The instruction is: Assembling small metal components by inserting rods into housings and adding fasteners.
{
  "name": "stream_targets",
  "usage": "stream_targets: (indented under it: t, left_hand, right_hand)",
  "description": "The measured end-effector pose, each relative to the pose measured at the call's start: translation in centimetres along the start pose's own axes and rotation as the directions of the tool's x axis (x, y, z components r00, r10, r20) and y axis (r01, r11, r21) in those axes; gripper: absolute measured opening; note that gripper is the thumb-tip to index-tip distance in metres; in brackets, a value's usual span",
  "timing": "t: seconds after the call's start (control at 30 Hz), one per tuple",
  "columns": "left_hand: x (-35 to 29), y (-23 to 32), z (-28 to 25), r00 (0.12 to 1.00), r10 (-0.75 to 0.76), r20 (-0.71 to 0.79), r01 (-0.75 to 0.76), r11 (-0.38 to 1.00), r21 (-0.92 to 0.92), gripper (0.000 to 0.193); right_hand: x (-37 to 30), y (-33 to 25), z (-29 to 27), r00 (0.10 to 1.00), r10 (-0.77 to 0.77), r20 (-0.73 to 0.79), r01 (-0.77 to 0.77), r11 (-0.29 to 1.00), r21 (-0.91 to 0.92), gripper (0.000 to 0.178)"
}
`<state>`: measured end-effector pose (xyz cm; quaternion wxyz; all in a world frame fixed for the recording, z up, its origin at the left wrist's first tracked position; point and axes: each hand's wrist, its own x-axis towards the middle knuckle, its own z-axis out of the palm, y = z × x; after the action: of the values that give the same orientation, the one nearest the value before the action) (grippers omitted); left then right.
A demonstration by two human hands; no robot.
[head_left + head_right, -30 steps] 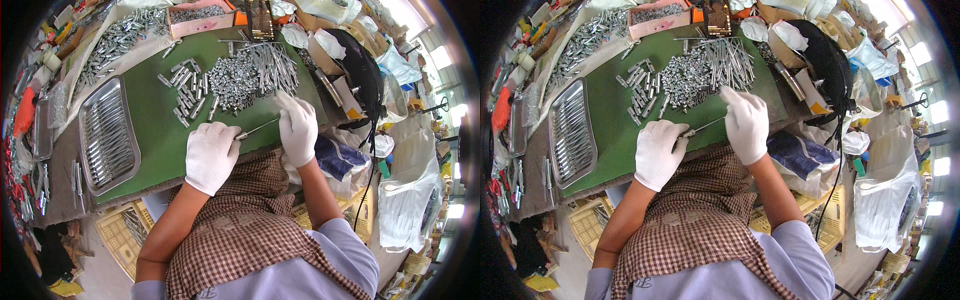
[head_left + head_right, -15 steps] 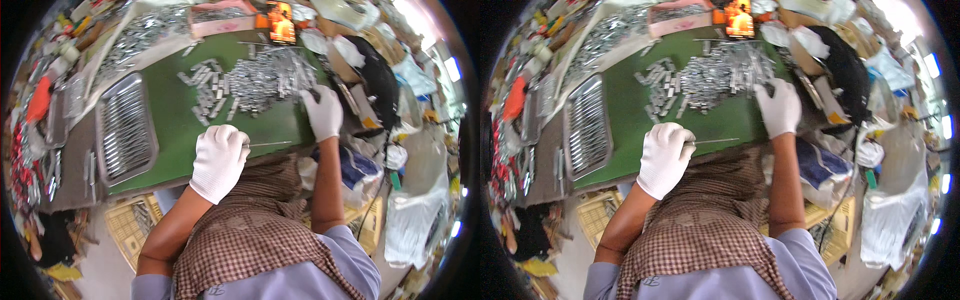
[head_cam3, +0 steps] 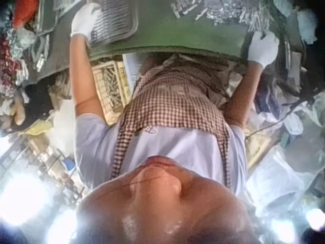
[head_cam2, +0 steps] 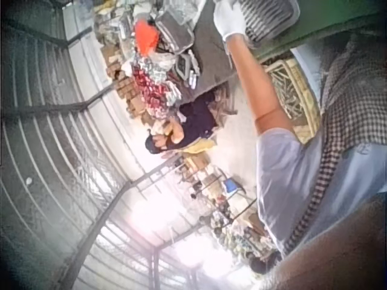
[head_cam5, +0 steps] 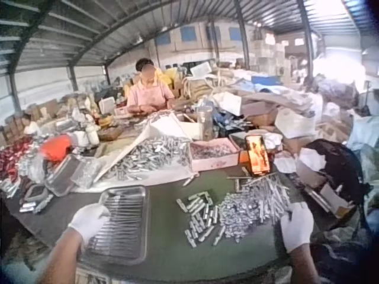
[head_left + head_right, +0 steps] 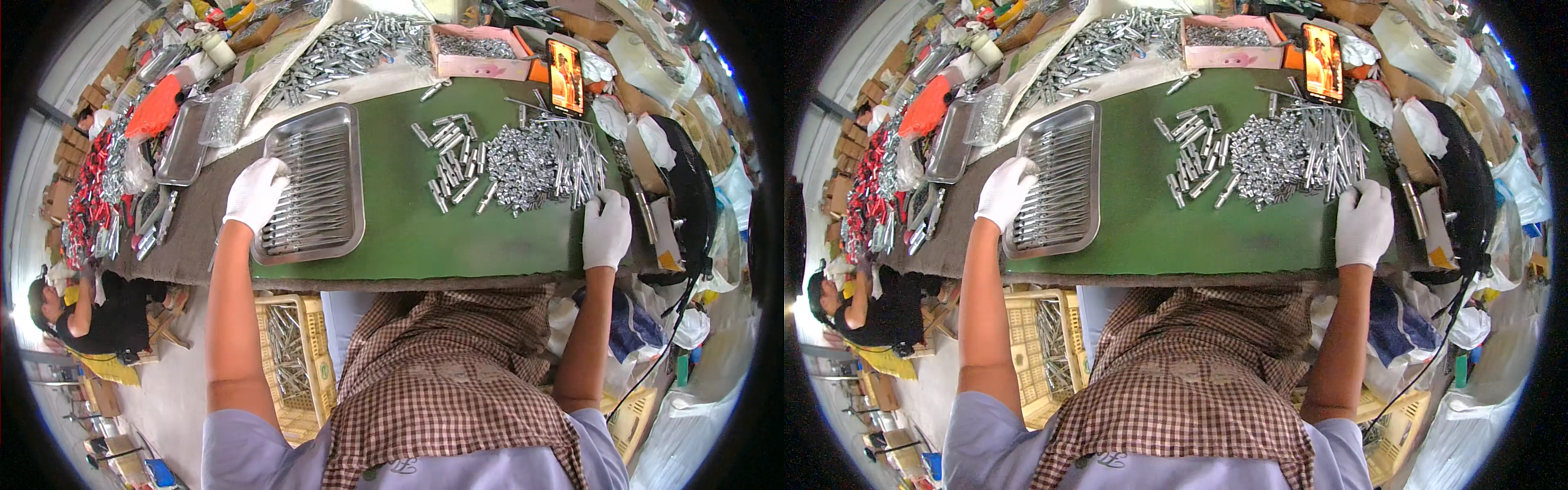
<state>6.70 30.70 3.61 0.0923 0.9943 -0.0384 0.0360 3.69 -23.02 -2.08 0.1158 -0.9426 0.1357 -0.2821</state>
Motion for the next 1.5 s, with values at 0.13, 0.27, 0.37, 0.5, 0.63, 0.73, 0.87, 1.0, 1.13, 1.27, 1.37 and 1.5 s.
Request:
stream_targets:
  t: [0.13, 0.27, 0.37, 0.5, 0.63, 0.73, 0.87, 1.0, 1.13, 1.27, 1.37, 1.5]
  left_hand:
    - [0.0, 1.0, 0.0, 1.000, -0.020, 0.008, 0.019, 0.992, 0.121, 0.018]
    - [-0.5, 1.8, 1.2, 0.995, -0.084, -0.062, 0.097, 0.962, 0.253, 0.015]
    - [-0.5, 1.6, 1.4, 0.995, -0.049, -0.089, 0.068, 0.970, 0.234, 0.013]
    - [-0.6, 6.0, 0.4, 0.988, 0.036, -0.148, 0.011, 0.951, 0.309, 0.013]
    - [-2.3, 16.4, 1.6, 0.869, 0.436, -0.236, -0.427, 0.900, 0.089, 0.013]
    - [-2.4, 19.8, 5.5, 0.869, 0.411, -0.277, -0.447, 0.891, -0.081, 0.013]
    - [-3.3, 20.8, 6.6, 0.938, 0.270, -0.217, -0.302, 0.944, -0.135, 0.013]
    - [-4.2, 20.0, 7.3, 0.956, 0.164, -0.245, -0.190, 0.978, -0.087, 0.018]
    - [-5.3, 22.0, 6.4, 0.864, 0.327, -0.383, -0.443, 0.854, -0.272, 0.024]
    - [-5.8, 26.0, 7.0, 0.842, 0.475, -0.256, -0.538, 0.779, -0.321, 0.019]
    - [-5.5, 26.5, 8.6, 0.820, 0.475, -0.320, -0.569, 0.737, -0.365, 0.012]
    - [-5.4, 26.4, 8.6, 0.842, 0.450, -0.298, -0.538, 0.740, -0.402, 0.008]
  right_hand:
    - [-0.8, 1.0, 0.2, 0.978, 0.034, -0.206, -0.008, 0.992, 0.124, 0.017]
    - [-1.8, -0.2, -1.2, 0.952, 0.221, -0.213, -0.076, 0.841, 0.535, 0.011]
    - [-2.6, -0.6, -3.8, 0.959, 0.225, -0.174, -0.057, 0.752, 0.657, 0.011]
    - [-2.8, -2.0, -8.7, 0.990, -0.015, -0.143, 0.088, 0.847, 0.524, 0.009]
    - [-2.8, -4.3, -9.7, 0.934, -0.318, 0.165, 0.195, 0.837, 0.512, 0.005]
    - [-3.5, -5.2, -6.9, 0.885, -0.400, 0.239, 0.222, 0.814, 0.537, 0.005]
    - [-4.0, -5.4, -7.1, 0.873, -0.396, 0.283, 0.233, 0.851, 0.471, 0.011]
    - [-4.2, -4.5, -6.8, 0.862, -0.489, 0.133, 0.386, 0.803, 0.454, 0.012]
    - [-4.8, -4.1, -6.6, 0.825, -0.492, 0.277, 0.372, 0.843, 0.388, 0.018]
    - [-5.1, -4.1, -5.4, 0.800, -0.522, 0.296, 0.410, 0.836, 0.366, 0.013]
    - [-5.2, -4.0, -5.0, 0.820, -0.513, 0.256, 0.399, 0.832, 0.386, 0.011]
    - [-5.5, -3.8, -4.8, 0.840, -0.502, 0.205, 0.404, 0.831, 0.382, 0.012]
